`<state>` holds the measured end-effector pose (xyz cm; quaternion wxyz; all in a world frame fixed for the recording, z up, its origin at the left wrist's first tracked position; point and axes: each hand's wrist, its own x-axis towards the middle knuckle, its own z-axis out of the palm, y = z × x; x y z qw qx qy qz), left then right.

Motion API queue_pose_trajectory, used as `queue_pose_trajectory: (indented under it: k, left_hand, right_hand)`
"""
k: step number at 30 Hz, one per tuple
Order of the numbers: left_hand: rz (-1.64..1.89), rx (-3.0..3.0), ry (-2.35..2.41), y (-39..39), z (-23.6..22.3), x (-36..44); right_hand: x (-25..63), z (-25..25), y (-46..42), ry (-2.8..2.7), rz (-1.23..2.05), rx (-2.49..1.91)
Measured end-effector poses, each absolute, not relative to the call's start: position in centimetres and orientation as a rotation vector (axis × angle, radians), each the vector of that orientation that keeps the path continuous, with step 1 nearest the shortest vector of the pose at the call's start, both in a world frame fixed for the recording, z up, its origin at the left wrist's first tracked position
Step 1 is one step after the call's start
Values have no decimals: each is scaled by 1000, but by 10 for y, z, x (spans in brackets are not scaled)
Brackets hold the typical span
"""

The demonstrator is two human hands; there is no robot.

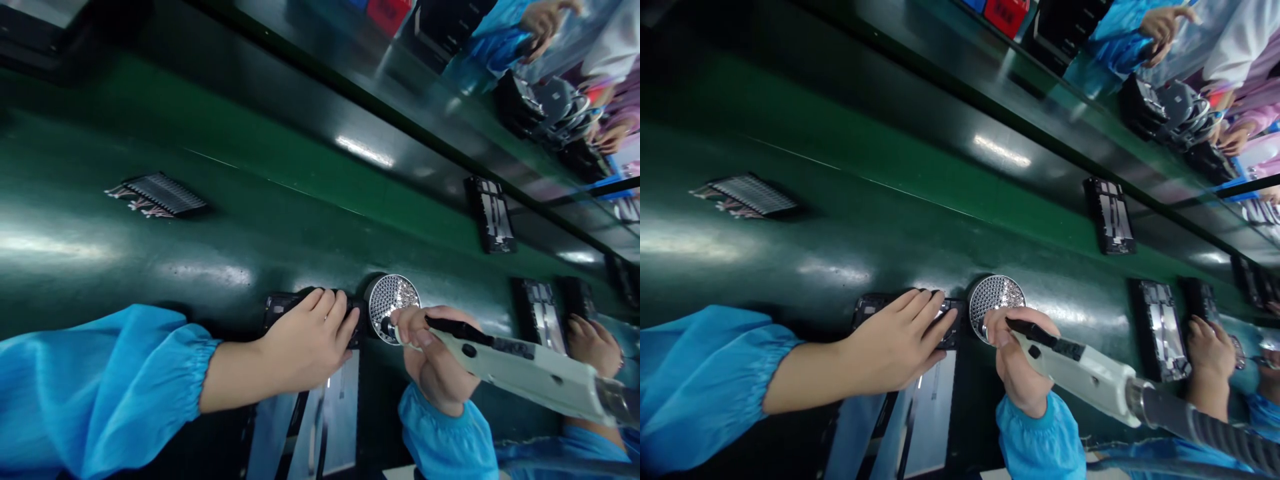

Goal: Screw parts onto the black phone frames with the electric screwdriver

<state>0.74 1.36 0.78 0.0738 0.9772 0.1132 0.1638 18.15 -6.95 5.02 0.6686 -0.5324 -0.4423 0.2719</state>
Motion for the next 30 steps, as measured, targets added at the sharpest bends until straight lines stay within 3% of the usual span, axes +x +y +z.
queue_pose_trajectory:
  k: [9,30]
  left_hand:
    - [482,2911,355,14,8,7]
    - [557,2928,361,11,3,10]
  right_hand:
    - [177,91,-67,-1072,665,-1200]
    - [165,66,-37,-1133,626,-1132]
